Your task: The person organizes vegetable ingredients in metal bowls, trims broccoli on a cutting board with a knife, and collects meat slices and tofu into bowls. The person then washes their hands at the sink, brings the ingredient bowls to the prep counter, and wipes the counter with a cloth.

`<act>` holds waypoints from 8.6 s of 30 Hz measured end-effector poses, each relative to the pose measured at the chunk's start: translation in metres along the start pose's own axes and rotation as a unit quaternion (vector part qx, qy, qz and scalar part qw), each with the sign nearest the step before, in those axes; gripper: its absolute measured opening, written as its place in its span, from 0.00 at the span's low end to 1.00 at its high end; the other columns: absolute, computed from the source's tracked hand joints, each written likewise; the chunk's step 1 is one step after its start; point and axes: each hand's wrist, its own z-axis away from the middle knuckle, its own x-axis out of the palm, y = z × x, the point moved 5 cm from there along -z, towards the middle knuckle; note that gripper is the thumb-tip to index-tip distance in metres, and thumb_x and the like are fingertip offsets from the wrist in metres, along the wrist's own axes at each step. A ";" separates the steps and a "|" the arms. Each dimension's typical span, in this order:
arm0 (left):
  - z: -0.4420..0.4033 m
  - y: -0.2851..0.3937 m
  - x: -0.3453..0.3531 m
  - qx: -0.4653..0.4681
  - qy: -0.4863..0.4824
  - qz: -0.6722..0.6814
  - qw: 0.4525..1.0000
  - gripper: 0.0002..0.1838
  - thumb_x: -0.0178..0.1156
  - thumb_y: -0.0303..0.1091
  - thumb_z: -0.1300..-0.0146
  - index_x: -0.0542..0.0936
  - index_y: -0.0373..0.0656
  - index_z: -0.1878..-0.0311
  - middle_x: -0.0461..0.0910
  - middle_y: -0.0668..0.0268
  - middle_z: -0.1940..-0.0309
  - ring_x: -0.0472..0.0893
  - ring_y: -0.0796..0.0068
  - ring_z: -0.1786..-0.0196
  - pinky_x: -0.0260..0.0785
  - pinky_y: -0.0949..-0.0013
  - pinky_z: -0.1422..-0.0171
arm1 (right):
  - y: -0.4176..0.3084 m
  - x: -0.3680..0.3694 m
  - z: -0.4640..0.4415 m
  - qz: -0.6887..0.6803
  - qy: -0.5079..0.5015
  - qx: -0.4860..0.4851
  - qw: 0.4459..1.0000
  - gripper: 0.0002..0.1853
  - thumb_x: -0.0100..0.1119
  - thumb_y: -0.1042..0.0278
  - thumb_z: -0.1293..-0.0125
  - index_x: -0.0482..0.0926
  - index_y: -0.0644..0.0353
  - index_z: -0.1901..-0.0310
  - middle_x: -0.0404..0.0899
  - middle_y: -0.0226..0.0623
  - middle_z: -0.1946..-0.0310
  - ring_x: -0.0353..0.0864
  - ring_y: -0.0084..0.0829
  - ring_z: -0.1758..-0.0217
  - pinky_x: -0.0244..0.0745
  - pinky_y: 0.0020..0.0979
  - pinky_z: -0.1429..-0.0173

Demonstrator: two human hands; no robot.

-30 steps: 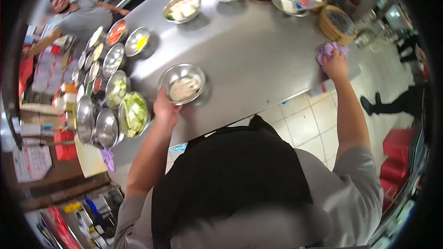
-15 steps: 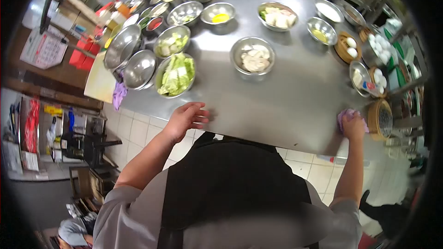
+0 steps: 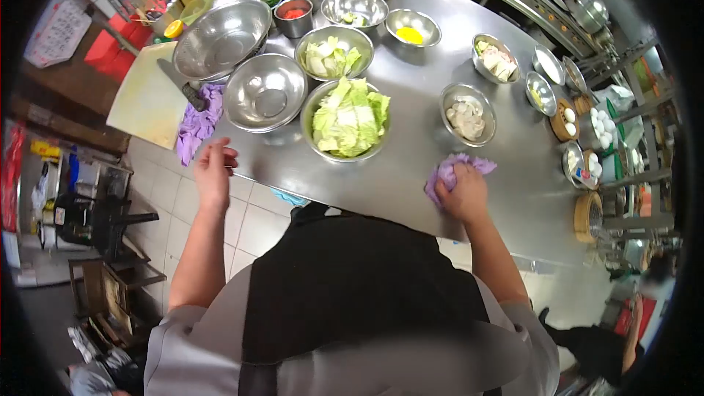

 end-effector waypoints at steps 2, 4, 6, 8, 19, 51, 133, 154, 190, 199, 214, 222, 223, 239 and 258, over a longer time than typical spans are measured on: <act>-0.039 -0.006 -0.033 0.024 0.016 -0.020 0.999 0.15 0.53 0.42 0.26 0.81 0.41 0.57 0.79 0.71 0.73 0.74 0.84 0.73 0.63 0.79 0.70 | -0.008 0.003 -0.016 0.011 -0.049 0.059 0.997 0.21 0.67 0.52 0.47 0.79 0.59 0.57 0.80 0.49 0.58 0.79 0.51 0.54 0.76 0.46 0.49; -0.083 -0.027 -0.057 0.081 -0.001 -0.030 0.996 0.14 0.54 0.41 0.26 0.81 0.40 0.59 0.77 0.72 0.74 0.73 0.84 0.73 0.64 0.78 0.69 | -0.017 -0.007 -0.030 0.017 -0.133 0.113 0.984 0.22 0.68 0.52 0.48 0.80 0.58 0.56 0.80 0.49 0.58 0.79 0.50 0.54 0.76 0.47 0.49; -0.112 -0.049 -0.068 0.125 -0.026 -0.066 0.990 0.14 0.54 0.39 0.25 0.81 0.40 0.61 0.76 0.73 0.74 0.72 0.85 0.72 0.64 0.77 0.68 | -0.047 -0.034 -0.044 0.052 -0.084 0.078 0.992 0.21 0.68 0.52 0.44 0.80 0.58 0.55 0.81 0.46 0.61 0.81 0.44 0.56 0.77 0.43 0.52; -0.132 -0.062 -0.070 0.166 -0.060 -0.130 0.976 0.14 0.53 0.38 0.25 0.80 0.39 0.63 0.75 0.74 0.75 0.71 0.85 0.72 0.65 0.76 0.68 | -0.072 -0.040 -0.054 -0.025 -0.041 0.104 0.993 0.20 0.67 0.53 0.41 0.80 0.58 0.53 0.82 0.42 0.65 0.83 0.38 0.61 0.78 0.39 0.57; -0.126 -0.038 -0.047 0.350 -0.053 -0.338 0.872 0.14 0.57 0.32 0.32 0.73 0.38 0.75 0.73 0.50 0.78 0.73 0.46 0.74 0.64 0.52 0.69 | -0.134 0.048 -0.063 -0.496 -0.105 0.356 0.785 0.15 0.49 0.64 0.29 0.71 0.64 0.47 0.80 0.43 0.72 0.81 0.33 0.81 0.77 0.31 0.77; -0.121 -0.041 -0.036 0.339 -0.062 -0.430 0.835 0.14 0.53 0.35 0.29 0.74 0.36 0.69 0.75 0.51 0.74 0.74 0.50 0.69 0.67 0.55 0.62 | 0.162 -0.062 -0.150 -0.046 0.259 0.394 0.881 0.15 0.56 0.53 0.35 0.83 0.55 0.58 0.86 0.42 0.63 0.85 0.45 0.56 0.79 0.42 0.52; -0.113 -0.023 -0.049 0.320 -0.018 -0.413 0.852 0.11 0.58 0.40 0.40 0.80 0.42 0.70 0.80 0.53 0.74 0.80 0.48 0.67 0.72 0.49 0.62 | 0.094 0.032 -0.111 -0.614 0.057 0.323 0.718 0.07 0.54 0.65 0.32 0.73 0.56 0.56 0.77 0.36 0.77 0.74 0.30 0.85 0.67 0.33 0.83; -0.108 -0.016 -0.055 0.332 -0.011 -0.393 0.858 0.11 0.60 0.40 0.41 0.80 0.43 0.70 0.81 0.56 0.73 0.81 0.51 0.67 0.73 0.51 0.61 | 0.018 -0.030 -0.012 0.053 -0.052 0.248 0.966 0.18 0.50 0.58 0.36 0.86 0.61 0.58 0.84 0.57 0.61 0.84 0.54 0.52 0.77 0.50 0.45; -0.110 -0.018 -0.058 0.351 -0.017 -0.365 0.862 0.10 0.60 0.39 0.42 0.80 0.43 0.71 0.80 0.56 0.74 0.80 0.51 0.68 0.72 0.50 0.62 | 0.064 0.010 -0.036 0.105 -0.231 0.238 0.937 0.23 0.52 0.50 0.34 0.82 0.59 0.47 0.83 0.54 0.51 0.81 0.52 0.44 0.75 0.46 0.40; -0.113 -0.022 -0.057 0.344 -0.011 -0.377 0.860 0.09 0.58 0.37 0.43 0.80 0.42 0.71 0.80 0.55 0.74 0.80 0.50 0.68 0.72 0.50 0.61 | 0.092 0.027 -0.041 0.073 -0.231 0.196 0.950 0.22 0.54 0.51 0.35 0.83 0.60 0.49 0.82 0.55 0.51 0.81 0.52 0.43 0.75 0.47 0.42; -0.110 -0.019 -0.058 0.340 -0.024 -0.355 0.870 0.07 0.56 0.34 0.43 0.78 0.41 0.68 0.80 0.52 0.72 0.80 0.46 0.66 0.72 0.48 0.59 | 0.168 0.080 -0.045 0.194 -0.344 0.135 0.909 0.24 0.50 0.49 0.33 0.82 0.59 0.48 0.80 0.55 0.47 0.79 0.52 0.41 0.74 0.48 0.38; -0.111 -0.019 -0.057 0.335 -0.026 -0.366 0.868 0.07 0.56 0.34 0.43 0.80 0.42 0.69 0.81 0.53 0.72 0.81 0.48 0.66 0.73 0.50 0.59 | 0.094 0.028 -0.044 0.131 -0.297 0.202 0.924 0.26 0.51 0.47 0.33 0.82 0.59 0.45 0.80 0.58 0.48 0.78 0.52 0.39 0.73 0.47 0.37; -0.111 -0.019 -0.057 0.335 -0.026 -0.368 0.867 0.08 0.56 0.34 0.42 0.80 0.42 0.69 0.81 0.53 0.72 0.81 0.49 0.66 0.74 0.50 0.59 | 0.101 0.033 -0.043 0.122 -0.296 0.202 0.926 0.26 0.51 0.46 0.33 0.82 0.59 0.45 0.80 0.59 0.48 0.78 0.52 0.39 0.73 0.47 0.37; -0.173 -0.010 -0.137 0.290 0.089 -0.277 0.912 0.15 0.55 0.35 0.29 0.77 0.33 0.49 0.81 0.52 0.56 0.80 0.57 0.53 0.72 0.61 0.44 | 0.055 0.014 -0.044 0.089 -0.188 0.311 0.927 0.18 0.54 0.59 0.41 0.84 0.59 0.55 0.83 0.52 0.52 0.82 0.52 0.47 0.76 0.47 0.41; -0.241 -0.010 -0.158 0.250 0.101 -0.478 0.836 0.17 0.54 0.34 0.32 0.78 0.35 0.45 0.76 0.53 0.43 0.76 0.51 0.42 0.68 0.55 0.37 | 0.028 -0.017 -0.087 0.058 -0.161 0.362 0.917 0.19 0.52 0.57 0.37 0.83 0.53 0.48 0.83 0.53 0.52 0.82 0.50 0.46 0.76 0.44 0.41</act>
